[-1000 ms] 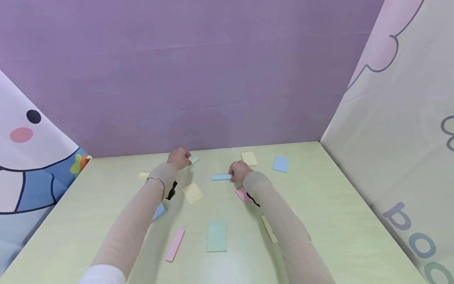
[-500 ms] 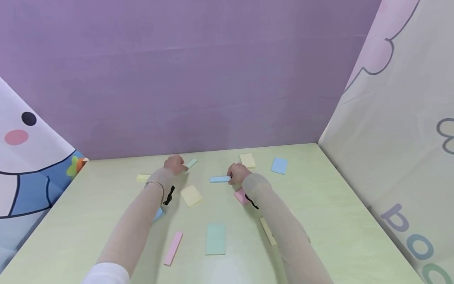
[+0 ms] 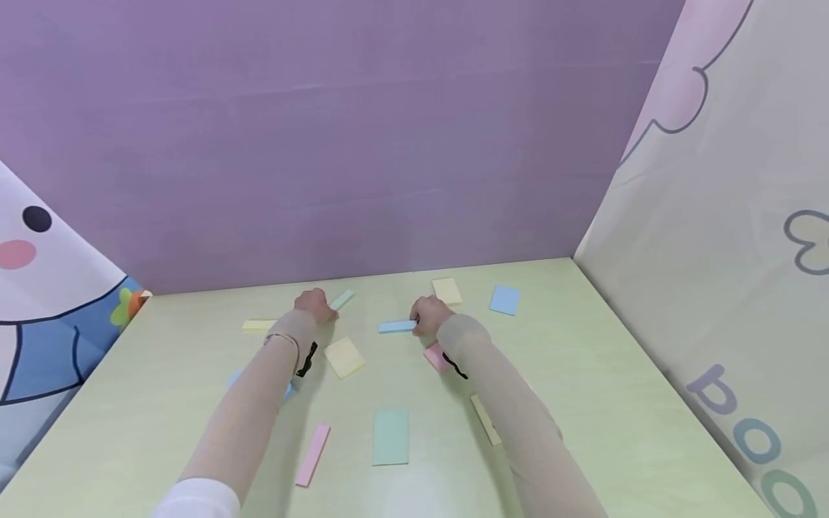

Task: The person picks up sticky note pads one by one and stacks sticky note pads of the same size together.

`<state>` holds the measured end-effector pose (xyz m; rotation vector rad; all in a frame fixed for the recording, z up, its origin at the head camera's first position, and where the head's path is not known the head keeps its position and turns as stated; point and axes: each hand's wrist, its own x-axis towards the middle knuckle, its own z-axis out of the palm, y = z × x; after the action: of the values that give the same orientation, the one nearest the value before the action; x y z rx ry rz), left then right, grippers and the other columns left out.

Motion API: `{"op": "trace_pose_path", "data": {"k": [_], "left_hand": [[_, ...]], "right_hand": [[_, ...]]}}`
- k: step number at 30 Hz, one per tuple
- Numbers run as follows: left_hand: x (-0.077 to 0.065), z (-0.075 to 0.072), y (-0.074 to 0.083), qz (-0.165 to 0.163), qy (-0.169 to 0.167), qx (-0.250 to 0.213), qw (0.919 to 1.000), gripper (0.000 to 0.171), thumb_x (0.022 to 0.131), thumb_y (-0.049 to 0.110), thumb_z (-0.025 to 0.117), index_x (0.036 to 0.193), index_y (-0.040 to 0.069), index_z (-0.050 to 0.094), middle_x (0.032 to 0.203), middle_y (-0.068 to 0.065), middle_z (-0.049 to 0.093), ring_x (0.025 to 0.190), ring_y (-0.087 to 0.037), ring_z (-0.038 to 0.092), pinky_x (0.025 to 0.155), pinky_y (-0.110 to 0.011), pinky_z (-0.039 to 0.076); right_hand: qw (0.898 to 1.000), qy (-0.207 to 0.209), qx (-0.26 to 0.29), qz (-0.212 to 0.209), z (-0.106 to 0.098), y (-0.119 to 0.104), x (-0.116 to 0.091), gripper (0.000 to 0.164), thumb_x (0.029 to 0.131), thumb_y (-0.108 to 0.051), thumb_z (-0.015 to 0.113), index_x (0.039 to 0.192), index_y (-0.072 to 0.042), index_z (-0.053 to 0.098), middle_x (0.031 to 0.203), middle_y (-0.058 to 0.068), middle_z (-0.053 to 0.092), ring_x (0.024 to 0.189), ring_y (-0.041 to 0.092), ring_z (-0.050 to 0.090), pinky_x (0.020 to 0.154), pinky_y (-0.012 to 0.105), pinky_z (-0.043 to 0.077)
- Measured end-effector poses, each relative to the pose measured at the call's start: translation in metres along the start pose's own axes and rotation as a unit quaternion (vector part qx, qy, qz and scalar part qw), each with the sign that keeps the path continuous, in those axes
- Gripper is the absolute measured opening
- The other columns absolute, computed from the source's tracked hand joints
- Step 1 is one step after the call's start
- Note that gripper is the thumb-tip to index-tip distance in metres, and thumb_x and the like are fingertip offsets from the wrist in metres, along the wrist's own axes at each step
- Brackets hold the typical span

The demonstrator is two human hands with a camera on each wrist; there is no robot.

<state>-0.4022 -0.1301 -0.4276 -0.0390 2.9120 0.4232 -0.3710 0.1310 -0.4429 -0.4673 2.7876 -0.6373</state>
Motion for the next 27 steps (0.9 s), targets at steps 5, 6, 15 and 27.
{"op": "trace_pose_path", "data": {"k": [5,6,15,27], "left_hand": [[-0.0066,0.0040,0.0030,0.014,0.018,0.009,0.9997,0.038,0.082,0.023,0.066,0.106,-0.005,0.058,0.094,-0.020,0.063,0.087,-0.032,0.061,0.079,-0.040,0.051],[-0.0061,0.0054,0.0028,0.017,0.021,0.012,0.9996,0.038,0.082,0.023,0.066,0.106,-0.006,0.058,0.095,-0.021,0.063,0.087,-0.032,0.061,0.079,-0.040,0.051],[-0.0023,0.0093,0.0027,0.010,0.036,-0.002,0.9993,0.029,0.083,0.016,0.065,0.102,-0.004,0.059,0.094,-0.021,0.064,0.089,-0.033,0.062,0.078,-0.040,0.053],[-0.0051,0.0078,-0.0023,0.025,0.036,-0.009,0.9990,0.021,0.085,0.008,0.055,0.100,-0.005,0.062,0.090,-0.021,0.065,0.083,-0.033,0.063,0.076,-0.040,0.053]], "right_hand": [[1.000,-0.005,-0.002,0.004,-0.0014,-0.0019,-0.0024,0.020,0.076,-0.009,0.073,0.096,-0.008,0.071,0.087,0.001,0.066,0.078,0.014,0.056,0.075,0.028,0.049],[1.000,-0.006,-0.002,0.006,-0.0016,-0.0020,-0.0029,0.020,0.076,-0.009,0.073,0.096,-0.008,0.071,0.087,0.001,0.066,0.078,0.014,0.055,0.075,0.028,0.049],[1.000,0.001,-0.001,-0.007,-0.0016,-0.0007,-0.0042,0.019,0.076,-0.008,0.072,0.095,-0.007,0.071,0.086,0.001,0.065,0.076,0.014,0.055,0.073,0.026,0.048],[1.000,-0.003,-0.001,-0.007,-0.0001,-0.0029,-0.0034,0.020,0.077,-0.008,0.072,0.097,-0.007,0.071,0.088,0.002,0.066,0.077,0.013,0.056,0.075,0.027,0.049]]}}
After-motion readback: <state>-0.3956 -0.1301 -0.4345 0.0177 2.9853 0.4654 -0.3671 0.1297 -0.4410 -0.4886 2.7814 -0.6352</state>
